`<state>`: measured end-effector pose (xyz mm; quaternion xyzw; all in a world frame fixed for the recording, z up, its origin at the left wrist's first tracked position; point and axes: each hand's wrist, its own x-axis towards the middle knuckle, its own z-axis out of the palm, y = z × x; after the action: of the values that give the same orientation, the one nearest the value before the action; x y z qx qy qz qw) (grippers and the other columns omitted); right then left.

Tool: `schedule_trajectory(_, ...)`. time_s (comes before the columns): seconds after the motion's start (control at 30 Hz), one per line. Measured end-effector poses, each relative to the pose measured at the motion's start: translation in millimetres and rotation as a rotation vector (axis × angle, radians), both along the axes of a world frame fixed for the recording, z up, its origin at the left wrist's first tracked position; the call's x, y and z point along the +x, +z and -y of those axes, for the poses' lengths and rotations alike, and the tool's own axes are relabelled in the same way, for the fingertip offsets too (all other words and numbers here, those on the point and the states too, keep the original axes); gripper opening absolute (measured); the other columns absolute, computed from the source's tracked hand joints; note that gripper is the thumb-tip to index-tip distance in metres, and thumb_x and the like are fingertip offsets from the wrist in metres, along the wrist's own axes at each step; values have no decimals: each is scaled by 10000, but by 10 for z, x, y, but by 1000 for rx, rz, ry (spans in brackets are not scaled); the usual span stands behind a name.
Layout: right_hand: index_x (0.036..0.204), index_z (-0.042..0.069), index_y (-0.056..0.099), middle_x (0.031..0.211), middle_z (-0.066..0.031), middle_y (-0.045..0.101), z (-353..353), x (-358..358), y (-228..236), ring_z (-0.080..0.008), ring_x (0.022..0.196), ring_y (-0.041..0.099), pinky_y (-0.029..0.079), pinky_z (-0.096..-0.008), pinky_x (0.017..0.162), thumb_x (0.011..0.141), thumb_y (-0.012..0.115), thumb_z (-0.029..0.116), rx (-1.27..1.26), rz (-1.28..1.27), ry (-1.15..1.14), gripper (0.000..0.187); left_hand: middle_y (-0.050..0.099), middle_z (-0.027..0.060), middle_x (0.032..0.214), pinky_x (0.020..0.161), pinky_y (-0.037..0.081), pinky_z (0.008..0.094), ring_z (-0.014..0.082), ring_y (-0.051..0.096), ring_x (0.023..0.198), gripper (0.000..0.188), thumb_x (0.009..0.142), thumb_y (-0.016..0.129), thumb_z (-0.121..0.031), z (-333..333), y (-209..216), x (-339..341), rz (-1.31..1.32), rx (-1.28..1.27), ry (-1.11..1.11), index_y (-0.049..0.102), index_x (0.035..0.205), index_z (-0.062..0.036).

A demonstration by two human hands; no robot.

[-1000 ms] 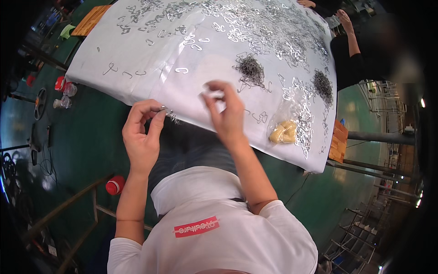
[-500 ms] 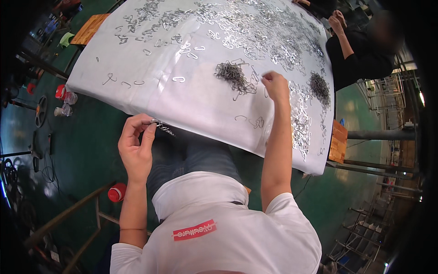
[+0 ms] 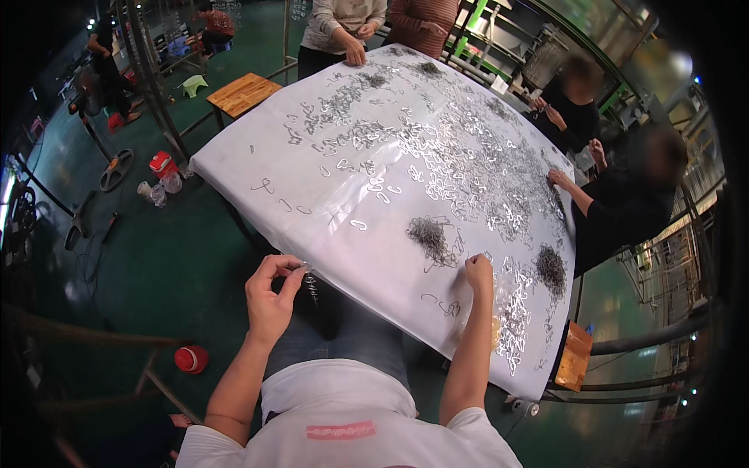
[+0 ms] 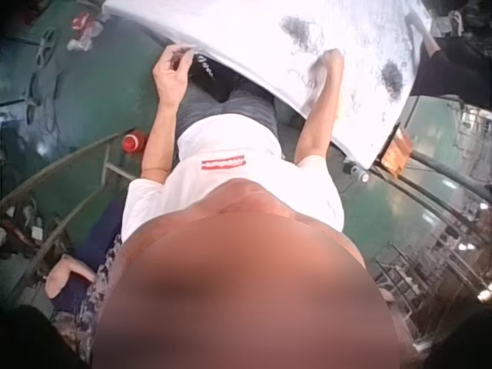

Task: The person picks up small metal hooks from a white table and links them together by hand to form chains. They repeatedly pick up hooks, connect them, and hang the completed chains on a nearby metal rack.

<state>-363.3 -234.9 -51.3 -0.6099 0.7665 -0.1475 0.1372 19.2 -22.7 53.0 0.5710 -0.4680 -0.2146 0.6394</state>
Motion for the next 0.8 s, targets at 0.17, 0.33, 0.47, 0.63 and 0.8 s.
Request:
schedule_trajectory(0.17, 948, -15, 593, 779, -39, 610, -275, 329, 339, -90, 691, 584, 489, -219, 617, 902, 617, 77, -143, 1026, 101, 105, 670, 43, 816, 678, 475, 240, 101, 587, 706, 58, 844, 662, -2, -85, 56, 80, 39, 5, 79, 651, 901, 7)
schedule_trajectory(0.33, 1016, -12, 613, 862, -43, 620, -622, 1282, 970, -115, 720, 590, 501, -258, 664, 905, 636, 59, -9, 1395, 331, 134, 679, 43, 819, 672, 475, 240, 102, 590, 704, 57, 841, 662, -3, -143, 68, 147, 54, 19, 161, 654, 897, 7)
schedule_trajectory(0.47, 997, -15, 611, 837, -55, 628, -895, 2039, 1335, -113, 720, 593, 478, -250, 626, 901, 640, 84, 201, 1499, 600, 141, 690, 48, 827, 694, 478, 254, 119, 627, 740, 71, 837, 676, -23, -155, 87, 223, 65, 15, 230, 658, 901, 3)
schedule_trajectory(0.63, 932, 6, 624, 823, -18, 600, -1236, 2737, 1622, -65, 726, 527, 401, -192, 643, 904, 653, 128, 312, 1423, 775, 129, 688, 62, 828, 709, 481, 285, 165, 642, 754, 82, 824, 694, -39, -203, 182, 320, 93, 38, 304, 661, 897, -18)
schedule_trajectory(0.8, 900, 10, 639, 963, -3, 575, -1350, 3180, 1745, -79, 837, 536, 432, -226, 740, 891, 672, 107, 316, 1323, 901, 103, 684, 56, 821, 699, 483, 306, 193, 636, 758, 90, 813, 707, -31, -249, 321, 488, 177, -36, 381, 659, 889, -32)
